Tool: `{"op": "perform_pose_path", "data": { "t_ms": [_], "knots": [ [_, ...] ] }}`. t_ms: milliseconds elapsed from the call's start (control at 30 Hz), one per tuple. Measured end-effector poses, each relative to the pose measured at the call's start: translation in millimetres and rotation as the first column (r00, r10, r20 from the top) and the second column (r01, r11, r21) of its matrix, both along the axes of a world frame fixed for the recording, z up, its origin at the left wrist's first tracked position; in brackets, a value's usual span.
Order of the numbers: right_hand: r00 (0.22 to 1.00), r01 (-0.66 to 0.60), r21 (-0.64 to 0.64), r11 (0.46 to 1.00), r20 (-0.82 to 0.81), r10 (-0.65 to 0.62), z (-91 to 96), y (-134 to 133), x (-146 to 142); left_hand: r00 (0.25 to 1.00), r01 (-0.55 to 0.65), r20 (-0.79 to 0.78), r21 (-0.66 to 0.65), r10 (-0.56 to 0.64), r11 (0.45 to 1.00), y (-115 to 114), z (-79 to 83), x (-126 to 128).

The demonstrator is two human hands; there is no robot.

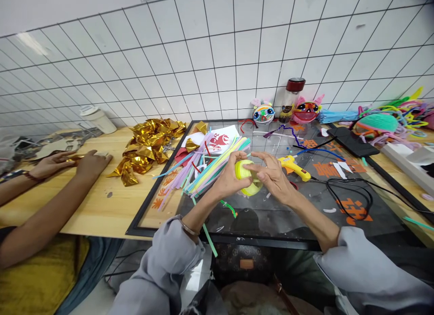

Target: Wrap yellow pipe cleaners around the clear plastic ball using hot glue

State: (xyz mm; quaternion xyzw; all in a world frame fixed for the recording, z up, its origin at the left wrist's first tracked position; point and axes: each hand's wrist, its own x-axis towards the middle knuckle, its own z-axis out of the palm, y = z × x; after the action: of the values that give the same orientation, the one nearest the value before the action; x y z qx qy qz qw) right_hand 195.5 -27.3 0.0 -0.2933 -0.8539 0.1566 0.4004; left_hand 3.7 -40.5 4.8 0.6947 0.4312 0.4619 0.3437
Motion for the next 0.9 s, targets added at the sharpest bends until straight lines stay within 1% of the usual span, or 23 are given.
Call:
{"op": "perform_pose_path", "data": {
  "t_ms": [100,167,200,233,300,400,467,667,900],
  "knots": [
    [0.991,0.122,-0.113,0.986,0.074,-0.115,-7.1,10.4,5.8,1.0,-0.003,-0.016,-0.012,0.003,1.0,-1.4,0.9,0.3],
    [0.983,0.169,-0.167,0.971,0.096,-0.155,-11.8,15.9,8.9,1.0,-0.002,-0.017,-0.016,0.002,1.0,-1.7,1.0,0.4],
    [0.983,0.174,-0.179,0.968,0.088,-0.16,-13.4,17.5,9.6,1.0,-0.002,-0.016,-0.018,0.002,1.0,-1.7,1.0,0.4],
    [0.986,0.162,-0.182,0.97,0.068,-0.152,-14.3,18.2,9.7,1.0,-0.003,-0.015,-0.02,0.002,1.0,-1.6,1.0,0.3],
    [0.995,0.098,-0.169,0.981,-0.001,-0.099,-13.7,17.6,8.4,1.0,0.0,-0.015,-0.021,0.0,1.0,-1.3,1.4,0.3],
    [0.994,-0.026,-0.157,0.987,-0.109,0.009,-8.7,13.8,5.5,1.0,0.0,-0.015,-0.031,0.0,1.0,-1.3,2.8,0.4],
    [0.988,-0.065,-0.171,0.983,-0.15,0.039,-4.6,11.5,5.1,1.0,-0.001,-0.016,-0.045,0.0,0.999,-1.5,4.0,0.4],
    [0.978,-0.031,-0.191,0.981,-0.209,-0.01,2.1,10.6,9.2,0.999,0.005,-0.052,-0.023,-0.006,1.0,-2.7,5.6,0.2],
    [0.986,-0.057,-0.136,0.989,-0.163,0.034,1.6,8.3,7.2,0.997,0.019,-0.075,-0.037,-0.022,0.999,-5.6,9.3,-0.4]
  ]
}}
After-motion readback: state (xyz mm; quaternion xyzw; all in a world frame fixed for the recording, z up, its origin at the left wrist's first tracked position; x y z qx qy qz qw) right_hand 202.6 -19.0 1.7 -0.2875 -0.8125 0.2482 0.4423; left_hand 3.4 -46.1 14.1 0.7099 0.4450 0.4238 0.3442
